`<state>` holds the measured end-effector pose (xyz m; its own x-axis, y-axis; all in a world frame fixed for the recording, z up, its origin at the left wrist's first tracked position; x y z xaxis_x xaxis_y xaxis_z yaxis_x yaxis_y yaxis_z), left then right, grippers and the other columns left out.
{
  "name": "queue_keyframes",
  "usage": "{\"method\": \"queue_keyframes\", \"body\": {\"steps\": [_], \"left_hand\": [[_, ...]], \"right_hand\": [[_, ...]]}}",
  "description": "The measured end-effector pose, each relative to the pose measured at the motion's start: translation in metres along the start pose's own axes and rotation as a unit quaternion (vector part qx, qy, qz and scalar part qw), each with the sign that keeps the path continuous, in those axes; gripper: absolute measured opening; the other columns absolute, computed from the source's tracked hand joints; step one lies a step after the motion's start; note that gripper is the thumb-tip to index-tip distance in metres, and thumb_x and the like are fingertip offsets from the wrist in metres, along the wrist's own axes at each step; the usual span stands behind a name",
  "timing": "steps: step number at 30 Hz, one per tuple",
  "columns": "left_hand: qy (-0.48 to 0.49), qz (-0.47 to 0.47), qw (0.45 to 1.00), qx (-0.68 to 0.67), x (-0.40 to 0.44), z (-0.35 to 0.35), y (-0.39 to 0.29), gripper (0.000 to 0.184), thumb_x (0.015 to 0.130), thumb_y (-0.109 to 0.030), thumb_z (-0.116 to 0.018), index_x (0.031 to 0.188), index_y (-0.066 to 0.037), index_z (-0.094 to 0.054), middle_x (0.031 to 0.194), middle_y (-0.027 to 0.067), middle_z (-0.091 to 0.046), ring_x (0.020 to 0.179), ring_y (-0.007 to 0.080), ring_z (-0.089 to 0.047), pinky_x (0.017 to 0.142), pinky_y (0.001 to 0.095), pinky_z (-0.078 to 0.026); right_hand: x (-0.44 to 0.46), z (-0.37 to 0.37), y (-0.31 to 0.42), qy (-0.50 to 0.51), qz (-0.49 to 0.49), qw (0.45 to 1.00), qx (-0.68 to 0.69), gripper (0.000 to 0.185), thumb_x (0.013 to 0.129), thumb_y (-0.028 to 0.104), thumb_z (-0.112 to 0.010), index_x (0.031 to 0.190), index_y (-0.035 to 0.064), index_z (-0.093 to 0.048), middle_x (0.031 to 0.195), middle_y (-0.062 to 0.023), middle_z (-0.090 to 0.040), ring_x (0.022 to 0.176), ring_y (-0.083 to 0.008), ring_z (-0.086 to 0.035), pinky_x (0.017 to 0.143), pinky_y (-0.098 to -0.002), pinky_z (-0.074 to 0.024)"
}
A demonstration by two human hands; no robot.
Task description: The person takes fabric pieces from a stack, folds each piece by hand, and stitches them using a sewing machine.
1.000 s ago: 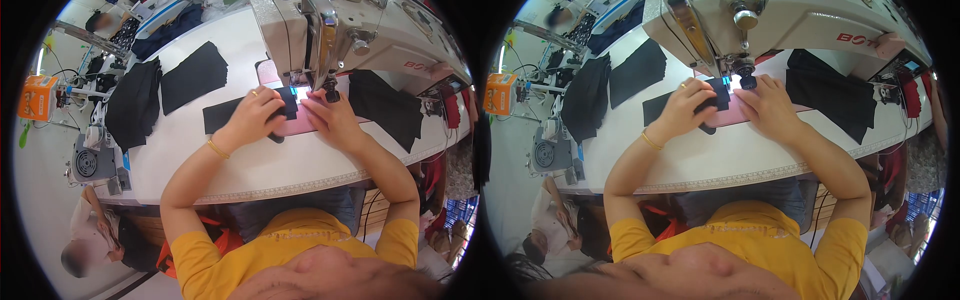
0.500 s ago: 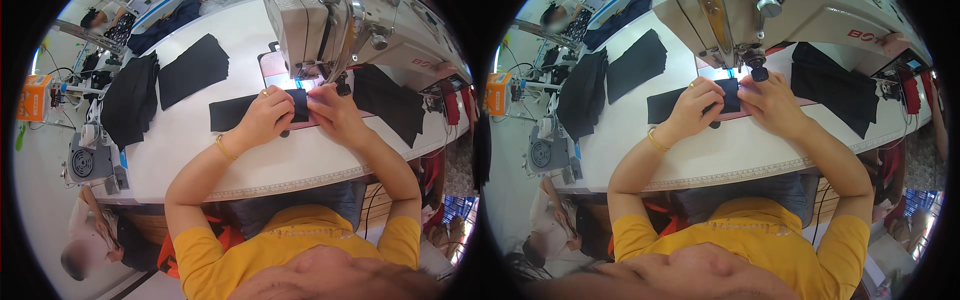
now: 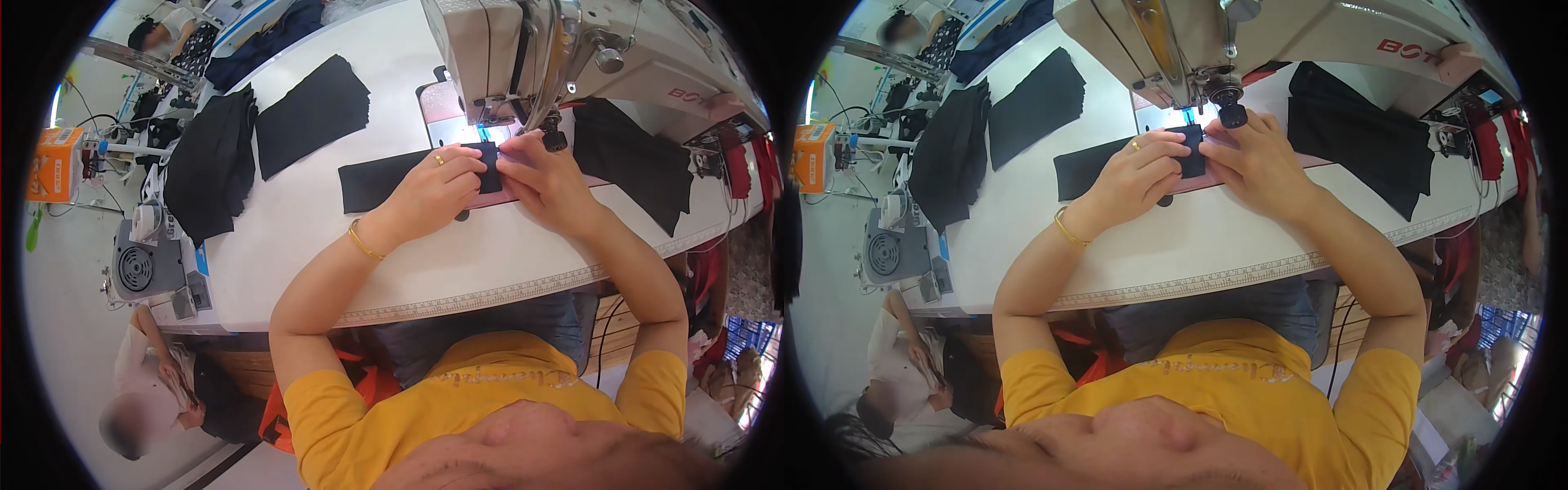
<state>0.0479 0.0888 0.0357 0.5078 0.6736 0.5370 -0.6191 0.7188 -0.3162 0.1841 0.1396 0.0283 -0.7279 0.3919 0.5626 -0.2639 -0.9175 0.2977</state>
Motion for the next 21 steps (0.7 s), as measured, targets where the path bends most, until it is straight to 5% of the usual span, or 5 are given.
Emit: {"method": "queue_keyframes", "body": {"steps": [21], "left_hand": [[-0.002, 0.026, 1.000, 0.000, 0.003, -0.002, 0.013, 0.019, 0.077, -0.002, -0.067, 0.096, -0.003, -0.069, 0.105, 0.0095, -0.060, 0.109, 0.0296, -0.057, 0.094, 0.0409, -0.049]], "right_hand": [[0.001, -0.001, 0.004, 0.052, 0.022, 0.997, 0.046, 0.032, 0.072, 0.000, -0.070, 0.103, 0.0051, -0.067, 0.112, -0.0064, -0.063, 0.106, -0.0298, -0.058, 0.088, -0.0411, -0.0473]]}}
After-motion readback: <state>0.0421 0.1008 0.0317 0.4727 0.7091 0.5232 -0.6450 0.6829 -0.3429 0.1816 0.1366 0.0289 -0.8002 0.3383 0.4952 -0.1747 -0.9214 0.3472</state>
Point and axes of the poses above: each hand's wrist, its own x-axis towards the middle knuckle, its own z-axis out of the back of the hand, y = z × x, the point moved 7 cm from there along x, towards the middle knuckle
